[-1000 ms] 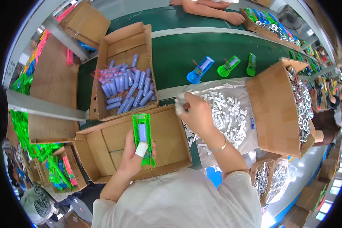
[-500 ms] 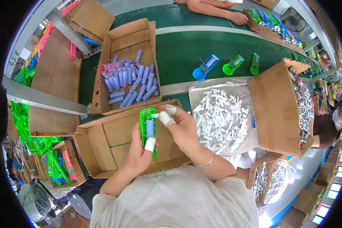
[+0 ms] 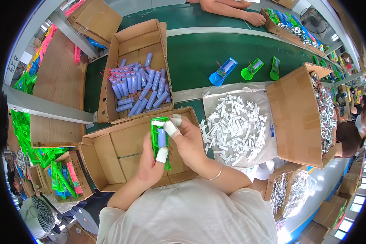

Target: Assembling small plastic toys by inserting various components into colorful plastic housings on a factory production line.

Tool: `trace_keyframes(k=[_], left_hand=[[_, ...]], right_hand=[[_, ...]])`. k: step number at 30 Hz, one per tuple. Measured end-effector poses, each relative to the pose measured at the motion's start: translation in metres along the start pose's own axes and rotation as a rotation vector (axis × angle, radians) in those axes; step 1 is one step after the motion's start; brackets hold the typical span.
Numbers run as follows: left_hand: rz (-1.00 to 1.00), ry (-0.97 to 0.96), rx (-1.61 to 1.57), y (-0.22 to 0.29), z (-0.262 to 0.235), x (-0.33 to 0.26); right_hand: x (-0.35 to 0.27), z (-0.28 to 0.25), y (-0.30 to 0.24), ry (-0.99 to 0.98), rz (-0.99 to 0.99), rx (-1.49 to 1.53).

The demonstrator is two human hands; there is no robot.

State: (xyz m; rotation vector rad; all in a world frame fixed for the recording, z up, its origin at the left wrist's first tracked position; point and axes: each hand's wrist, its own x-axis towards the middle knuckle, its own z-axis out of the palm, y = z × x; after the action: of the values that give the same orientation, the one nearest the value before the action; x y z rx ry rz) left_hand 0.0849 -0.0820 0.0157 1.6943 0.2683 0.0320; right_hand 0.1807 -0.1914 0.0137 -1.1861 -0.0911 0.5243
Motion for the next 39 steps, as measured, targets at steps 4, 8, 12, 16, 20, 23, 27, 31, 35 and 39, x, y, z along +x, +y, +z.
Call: trace_keyframes(k=[4, 8, 12, 16, 20, 23, 27, 31, 35, 39], left_hand=[[-0.11, -0.02, -0.1, 0.006, -0.002, 0.002], [-0.07, -0.025, -0.103, -0.001, -0.006, 0.007], [-0.071, -0.031, -0.086, -0.004, -0.007, 0.012], [-0.115, -0.012, 0.001, -0.005, -0.01, 0.013], [-0.186, -0.081, -0.22, 0.002, -0.022, 0.011], [-0.185, -0.131, -0.217, 0.006, -0.029, 0.01], [-0.218, -0.255, -0.27, 0.014, -0.034, 0.008], [-0.16, -0.259, -0.357, 0.016, -0.03, 0.001], [0.051, -0.081, -0.128, 0.027, -0.046, -0.005], [0.115, 0.523, 0.241, 0.004, -0.108, -0.056]], right_hand=[[0.006, -0.004, 0.004, 0.0, -0.011, -0.055], [0.012, -0.008, 0.009, 0.005, -0.205, -0.173], [0.02, -0.01, 0.011, 0.028, -0.153, -0.179], [0.02, -0.003, 0.011, -0.022, 0.076, -0.127], [0.042, -0.018, 0.01, -0.156, -0.064, -0.438], [0.052, -0.025, -0.008, -0.258, -0.016, -0.629], [0.053, -0.017, -0.025, -0.284, 0.022, -0.653], [0.056, -0.021, -0.032, -0.622, 0.04, -0.505], [0.113, -0.081, -0.041, -0.165, -0.256, -0.532], [0.215, -0.12, -0.099, 0.119, -0.07, -0.642]])
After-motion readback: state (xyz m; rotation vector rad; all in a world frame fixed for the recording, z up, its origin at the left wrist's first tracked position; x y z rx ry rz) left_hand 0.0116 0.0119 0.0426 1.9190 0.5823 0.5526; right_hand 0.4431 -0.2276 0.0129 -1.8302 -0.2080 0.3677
